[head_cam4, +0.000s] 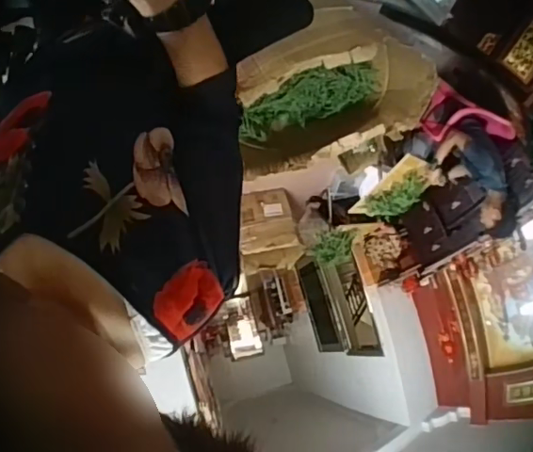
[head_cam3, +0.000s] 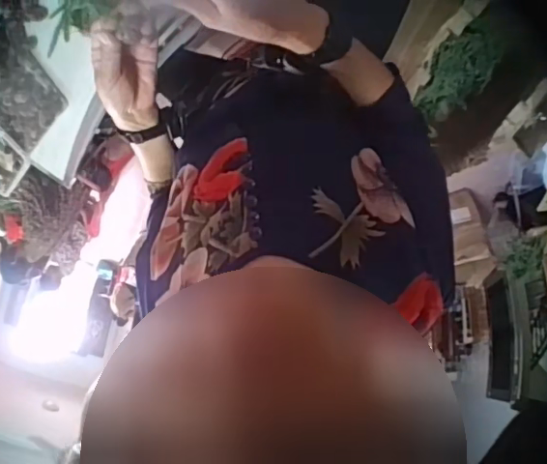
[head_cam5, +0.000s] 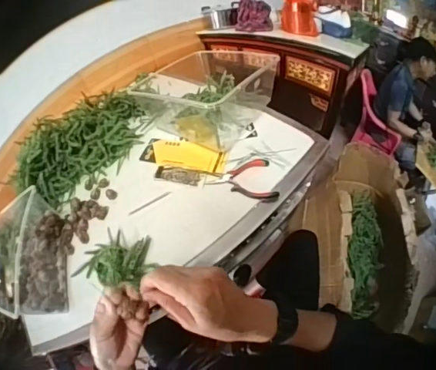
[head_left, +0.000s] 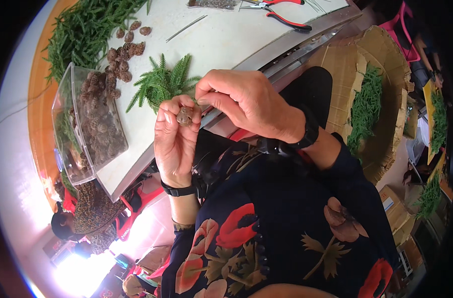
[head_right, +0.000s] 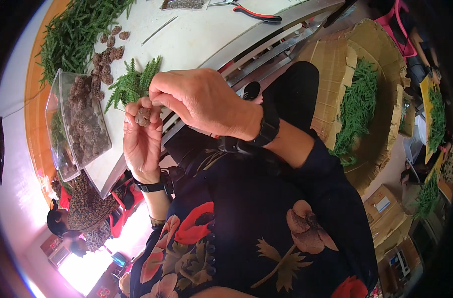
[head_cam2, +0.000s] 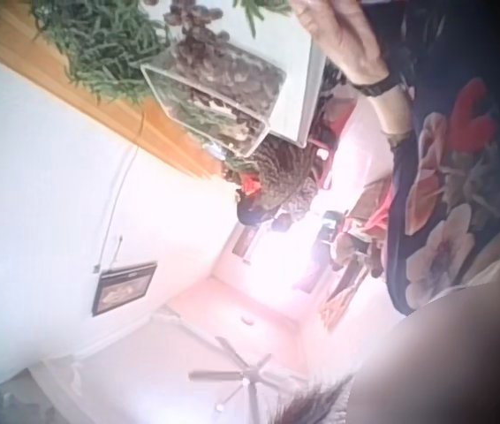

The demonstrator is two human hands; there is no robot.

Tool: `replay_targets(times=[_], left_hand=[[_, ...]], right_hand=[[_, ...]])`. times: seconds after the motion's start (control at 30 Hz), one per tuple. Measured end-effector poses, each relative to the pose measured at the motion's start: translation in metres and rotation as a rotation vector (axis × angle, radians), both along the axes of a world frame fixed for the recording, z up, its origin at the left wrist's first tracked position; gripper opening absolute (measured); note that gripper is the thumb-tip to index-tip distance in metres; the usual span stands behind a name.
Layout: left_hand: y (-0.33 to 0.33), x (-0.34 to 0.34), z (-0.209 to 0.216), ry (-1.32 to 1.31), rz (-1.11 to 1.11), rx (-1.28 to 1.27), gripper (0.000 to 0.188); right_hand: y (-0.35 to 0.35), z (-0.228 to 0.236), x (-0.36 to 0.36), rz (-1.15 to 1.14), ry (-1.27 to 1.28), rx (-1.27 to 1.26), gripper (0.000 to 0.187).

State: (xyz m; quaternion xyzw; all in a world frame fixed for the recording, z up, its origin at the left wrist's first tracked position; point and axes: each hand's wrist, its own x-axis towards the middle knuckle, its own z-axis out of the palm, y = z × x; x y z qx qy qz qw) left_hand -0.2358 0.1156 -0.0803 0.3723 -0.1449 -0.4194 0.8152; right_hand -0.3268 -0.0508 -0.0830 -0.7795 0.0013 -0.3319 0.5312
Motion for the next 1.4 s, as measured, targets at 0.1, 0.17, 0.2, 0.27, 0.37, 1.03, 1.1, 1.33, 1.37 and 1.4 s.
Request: replay_targets(times=[0.1, 0.17, 0.2, 0.27, 0.37, 1.03, 1.1, 1.33, 1.37, 1.4], left_hand=[[-0.003, -0.003, 0.004, -0.016, -0.002, 0.057, 0.021], [-0.004, -0.005, 0.004, -0.024, -0.004, 0.085, 0.021], [-0.004, -0.005, 0.003, -0.013, -0.022, 0.089, 0.021], [-0.004, -0.005, 0.002, 0.009, -0.061, 0.098, 0.021], [-0.003, 0.000, 0.000, 0.035, -0.157, 0.082, 0.021], [-0.018, -0.019, 0.002, -0.178, -0.028, 0.444, 0.014], [-0.020, -0.020, 0.004, -0.212, -0.011, 0.454, 0.014], [-0.027, -0.020, 0.014, -0.183, 0.023, 0.372, 0.010], [-0.027, -0.019, 0.013, -0.182, 0.023, 0.370, 0.010], [-0.026, -0.018, 0.013, -0.115, 0.016, 0.329, 0.009]], right_hand=[[-0.010, 0.003, 0.000, 0.063, -0.056, -0.075, 0.007], [-0.013, 0.001, -0.002, 0.065, -0.050, -0.074, 0.007], [-0.015, 0.001, -0.003, 0.070, -0.045, -0.074, 0.007], [-0.017, -0.001, -0.006, 0.071, -0.040, -0.073, 0.008], [-0.019, -0.003, -0.010, 0.097, -0.026, -0.092, 0.009], [-0.014, -0.004, -0.008, 0.189, 0.111, 0.131, 0.012], [-0.008, -0.008, -0.005, 0.164, 0.098, 0.209, 0.012], [-0.002, -0.005, -0.007, 0.272, 0.274, 0.873, 0.015], [-0.003, -0.007, -0.007, 0.213, 0.257, 0.831, 0.016], [-0.005, -0.008, -0.009, 0.155, 0.241, 0.788, 0.017]])
